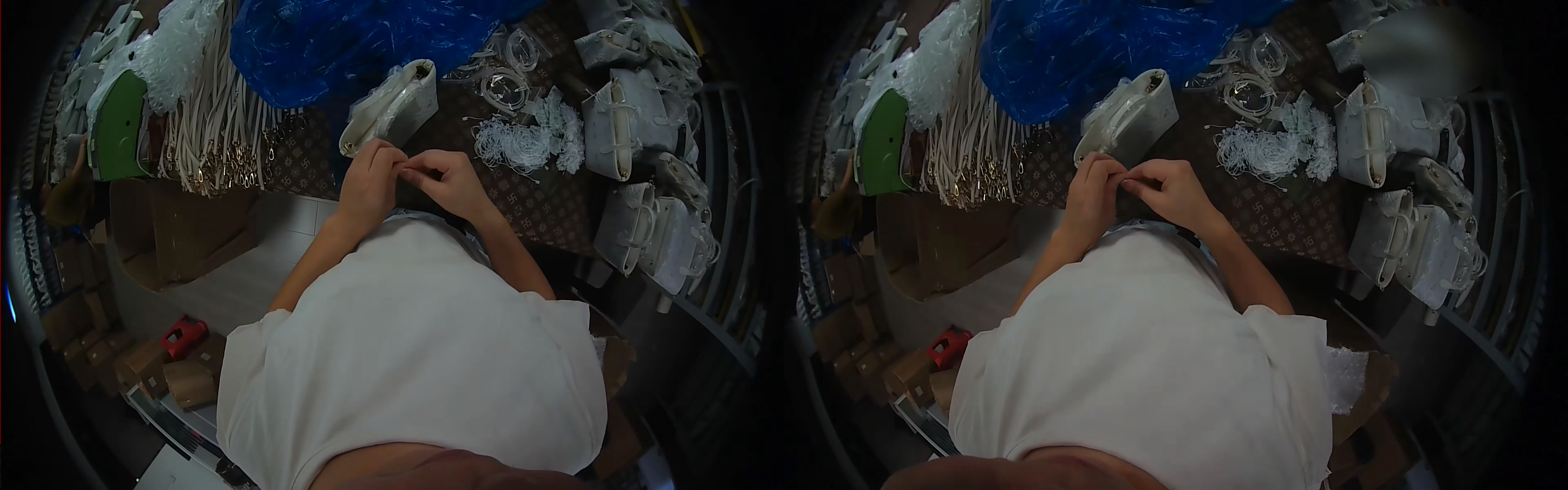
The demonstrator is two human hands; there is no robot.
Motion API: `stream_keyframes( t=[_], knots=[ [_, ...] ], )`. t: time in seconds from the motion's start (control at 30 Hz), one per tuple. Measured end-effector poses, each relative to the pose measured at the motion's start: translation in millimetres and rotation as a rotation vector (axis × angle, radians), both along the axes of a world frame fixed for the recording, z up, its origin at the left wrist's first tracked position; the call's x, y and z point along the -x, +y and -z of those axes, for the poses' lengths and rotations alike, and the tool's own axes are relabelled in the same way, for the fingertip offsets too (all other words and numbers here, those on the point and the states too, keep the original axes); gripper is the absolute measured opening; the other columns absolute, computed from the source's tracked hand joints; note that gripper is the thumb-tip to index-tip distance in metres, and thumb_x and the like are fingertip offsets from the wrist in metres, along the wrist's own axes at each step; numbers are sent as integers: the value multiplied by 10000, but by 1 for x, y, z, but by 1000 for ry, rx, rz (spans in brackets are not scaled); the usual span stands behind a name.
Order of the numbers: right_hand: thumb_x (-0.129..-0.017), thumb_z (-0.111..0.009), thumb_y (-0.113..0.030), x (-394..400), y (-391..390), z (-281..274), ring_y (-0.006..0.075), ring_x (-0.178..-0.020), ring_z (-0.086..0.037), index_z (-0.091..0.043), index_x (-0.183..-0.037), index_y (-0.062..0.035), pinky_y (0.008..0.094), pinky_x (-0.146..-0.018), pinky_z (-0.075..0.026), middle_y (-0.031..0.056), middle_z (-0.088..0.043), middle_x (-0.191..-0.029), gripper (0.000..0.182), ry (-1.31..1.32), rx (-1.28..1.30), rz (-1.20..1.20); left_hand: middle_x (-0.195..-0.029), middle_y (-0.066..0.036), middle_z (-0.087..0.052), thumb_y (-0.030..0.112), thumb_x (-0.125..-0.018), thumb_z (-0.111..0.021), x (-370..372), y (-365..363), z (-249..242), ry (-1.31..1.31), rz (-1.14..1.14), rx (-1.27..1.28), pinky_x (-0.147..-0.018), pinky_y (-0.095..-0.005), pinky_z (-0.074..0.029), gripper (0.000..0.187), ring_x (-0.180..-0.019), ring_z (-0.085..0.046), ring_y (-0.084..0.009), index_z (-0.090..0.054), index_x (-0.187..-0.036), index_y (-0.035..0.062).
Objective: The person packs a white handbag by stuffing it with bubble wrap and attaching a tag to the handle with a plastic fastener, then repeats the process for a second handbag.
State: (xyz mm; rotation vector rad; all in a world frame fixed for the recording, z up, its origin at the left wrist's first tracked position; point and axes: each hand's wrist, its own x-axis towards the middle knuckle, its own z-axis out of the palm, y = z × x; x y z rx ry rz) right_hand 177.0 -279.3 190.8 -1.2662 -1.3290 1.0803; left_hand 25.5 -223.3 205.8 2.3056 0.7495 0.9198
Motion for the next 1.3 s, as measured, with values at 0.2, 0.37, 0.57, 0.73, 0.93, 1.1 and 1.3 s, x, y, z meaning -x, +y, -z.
stream_keyframes(
  t=[0.2, 0.37, 0.57, 0.73, 0.93, 1.1, 1.3],
  knots=[
    [-780, -647, -110, 2, 5, 20, 49, -613, -528, -647, -823, 22, 207, -535, -422, 37, -630, -702, 139, 279, 159, 72, -855, -134, -511, -14, -750, -597, 17, -2, 6, 40, -165, -23, -669, -345, -444, 114, -789, -519, -296, -531, -838, 19],
    [-776, -636, -109, -2, 43, 41, 107, -610, -567, -653, -822, 10, 235, -559, -439, 64, -630, -692, 129, 10, 55, 341, -931, -144, -573, 8, -768, -597, 25, 30, 7, 24, -308, 15, -691, -323, -462, 120, -828, -559, -298, -595, -888, 10],
    [-732, -635, -105, 6, 75, 44, 241, -629, -624, -666, -836, -20, 310, -577, -473, 137, -641, -728, 138, -302, -61, 142, -881, -146, -637, 38, -763, -610, 15, 65, 27, 103, -54, 170, -613, -312, -483, 167, -703, -618, -280, -643, -922, 1],
    [-759, -626, -127, 7, 68, 41, 244, -629, -621, -663, -835, -12, 319, -578, -473, 137, -648, -778, 143, -296, 54, 93, -793, -109, -625, 68, -729, -635, 20, 61, 25, 257, -111, 107, -574, -322, -473, 142, -663, -593, -280, -660, -864, 30],
    [-765, -648, -86, 3, 50, 68, 132, -616, -584, -571, -918, 9, 261, -551, -455, 107, -613, -712, 196, 60, -67, 233, -736, -117, -579, 38, -742, -586, 21, 22, -4, 387, -259, -209, -557, -370, -460, 58, -678, -563, -278, -635, -740, 68],
    [-768, -661, -94, 12, 41, 89, 115, -586, -558, -560, -881, 7, 246, -545, -451, 82, -608, -706, 182, -103, -28, 448, -716, -131, -596, 58, -757, -591, 28, -1, 50, 344, -237, 20, -566, -364, -462, 58, -629, -565, -287, -634, -773, 23],
    [-760, -665, -124, 9, 27, 81, 177, -589, -602, -625, -807, 11, 268, -547, -466, 108, -622, -691, 147, -160, 109, 297, -699, -138, -634, 104, -772, -632, 30, -1, 66, 182, -382, 620, -573, -281, -450, 150, -578, -577, -185, -646, -848, -24]
  ],
)
